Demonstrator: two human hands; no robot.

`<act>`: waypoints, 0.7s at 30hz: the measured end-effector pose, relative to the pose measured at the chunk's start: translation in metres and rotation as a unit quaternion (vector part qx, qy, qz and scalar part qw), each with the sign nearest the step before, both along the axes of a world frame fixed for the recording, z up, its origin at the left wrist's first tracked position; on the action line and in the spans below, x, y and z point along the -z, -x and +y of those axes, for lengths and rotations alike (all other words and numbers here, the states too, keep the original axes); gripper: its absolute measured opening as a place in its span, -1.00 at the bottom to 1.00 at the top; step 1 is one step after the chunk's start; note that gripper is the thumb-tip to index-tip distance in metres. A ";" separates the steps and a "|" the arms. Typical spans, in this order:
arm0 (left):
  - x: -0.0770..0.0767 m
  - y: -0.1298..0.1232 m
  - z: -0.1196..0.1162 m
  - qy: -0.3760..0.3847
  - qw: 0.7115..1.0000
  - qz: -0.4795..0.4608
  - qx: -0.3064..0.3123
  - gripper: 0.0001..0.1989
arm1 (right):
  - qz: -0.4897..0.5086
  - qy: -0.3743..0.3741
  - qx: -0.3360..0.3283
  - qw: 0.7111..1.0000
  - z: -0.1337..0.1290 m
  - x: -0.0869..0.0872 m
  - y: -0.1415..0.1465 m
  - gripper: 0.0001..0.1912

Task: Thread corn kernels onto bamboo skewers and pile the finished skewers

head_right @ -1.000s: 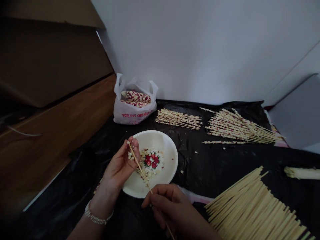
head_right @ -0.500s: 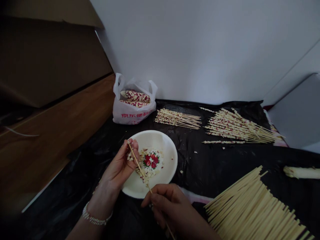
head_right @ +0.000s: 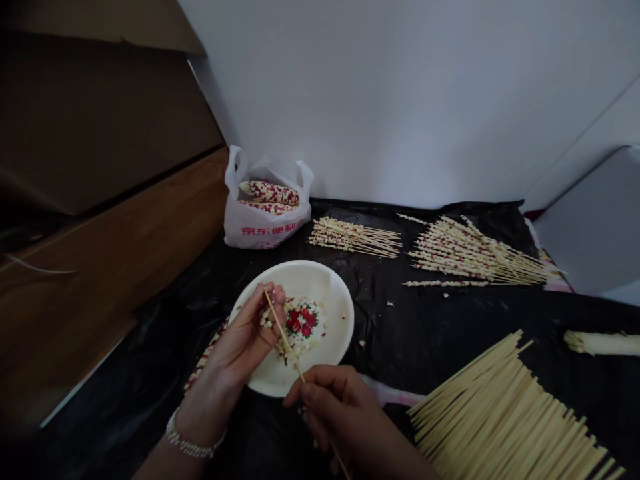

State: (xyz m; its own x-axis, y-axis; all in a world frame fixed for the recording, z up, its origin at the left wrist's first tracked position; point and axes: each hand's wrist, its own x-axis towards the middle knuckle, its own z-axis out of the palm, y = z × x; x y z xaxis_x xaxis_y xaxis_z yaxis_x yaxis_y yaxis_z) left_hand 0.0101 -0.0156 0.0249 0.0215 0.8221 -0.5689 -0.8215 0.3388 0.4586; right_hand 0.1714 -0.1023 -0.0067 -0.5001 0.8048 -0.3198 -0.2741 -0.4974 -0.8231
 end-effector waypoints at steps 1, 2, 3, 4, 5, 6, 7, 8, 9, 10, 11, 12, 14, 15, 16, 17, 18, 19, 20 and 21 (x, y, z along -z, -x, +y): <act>0.000 -0.003 -0.002 0.002 1.000 0.008 0.013 -0.89 | 0.002 0.001 0.002 1.000 0.000 0.001 0.000 -0.71; 0.001 -0.005 -0.004 0.000 1.000 0.017 0.026 -0.89 | 0.003 0.001 0.006 1.000 0.001 0.002 -0.001 -0.71; 0.002 -0.008 -0.007 -0.006 0.999 0.027 0.043 -0.90 | 0.005 -0.002 0.012 1.000 0.001 0.003 -0.002 -0.72; 0.003 -0.010 -0.010 -0.018 0.997 0.038 0.064 -0.91 | 0.007 -0.005 0.019 1.000 0.002 0.004 -0.003 -0.72; 0.005 -0.012 -0.014 -0.034 0.994 0.050 0.088 -0.92 | 0.009 -0.011 0.027 1.000 0.003 0.005 -0.003 -0.73; 0.006 -0.014 -0.017 -0.051 0.990 0.059 0.117 -0.91 | 0.012 -0.019 0.035 0.999 0.003 0.006 -0.004 -0.73; 0.007 -0.015 -0.021 -0.069 0.985 0.068 0.146 -0.90 | 0.015 -0.026 0.042 0.999 0.004 0.006 -0.004 -0.74; 0.009 -0.017 -0.024 -0.084 0.978 0.078 0.172 -0.88 | 0.018 -0.031 0.050 0.998 0.004 0.006 -0.005 -0.74; 0.009 -0.018 -0.026 -0.099 0.972 0.087 0.194 -0.86 | 0.019 -0.032 0.055 0.998 0.005 0.006 -0.005 -0.75; 0.010 -0.019 -0.028 -0.111 0.967 0.097 0.210 -0.84 | 0.019 -0.031 0.060 0.998 0.005 0.006 -0.005 -0.75; 0.011 -0.019 -0.029 -0.119 0.963 0.105 0.219 -0.83 | 0.020 -0.028 0.063 0.997 0.005 0.006 -0.005 -0.75; 0.011 -0.020 -0.029 -0.121 0.962 0.110 0.219 -0.83 | 0.020 -0.024 0.063 0.997 0.005 0.006 -0.005 -0.76; 0.012 -0.020 -0.028 -0.114 0.967 0.110 0.198 -0.84 | 0.020 -0.019 0.058 0.998 0.005 0.006 -0.004 -0.75; 0.012 -0.019 -0.027 -0.108 0.972 0.107 0.182 -0.85 | 0.018 -0.016 0.054 0.998 0.005 0.006 -0.004 -0.74; 0.012 -0.019 -0.026 -0.103 0.975 0.104 0.168 -0.86 | 0.014 -0.014 0.049 0.999 0.005 0.006 -0.004 -0.73; 0.012 -0.019 -0.025 -0.100 0.977 0.103 0.159 -0.86 | 0.008 -0.013 0.046 0.999 0.005 0.006 -0.004 -0.72; 0.011 -0.018 -0.025 -0.098 0.977 0.104 0.156 -0.86 | 0.005 -0.014 0.045 0.999 0.005 0.006 -0.004 -0.72; 0.011 -0.018 -0.025 -0.095 0.977 0.108 0.159 -0.86 | 0.003 -0.016 0.047 0.999 0.005 0.006 -0.004 -0.72; 0.010 -0.018 -0.025 -0.092 0.976 0.113 0.165 -0.86 | 0.003 -0.020 0.052 0.998 0.005 0.006 -0.004 -0.73; 0.009 -0.018 -0.026 -0.089 0.974 0.118 0.172 -0.86 | 0.005 -0.024 0.058 0.998 0.005 0.007 -0.003 -0.74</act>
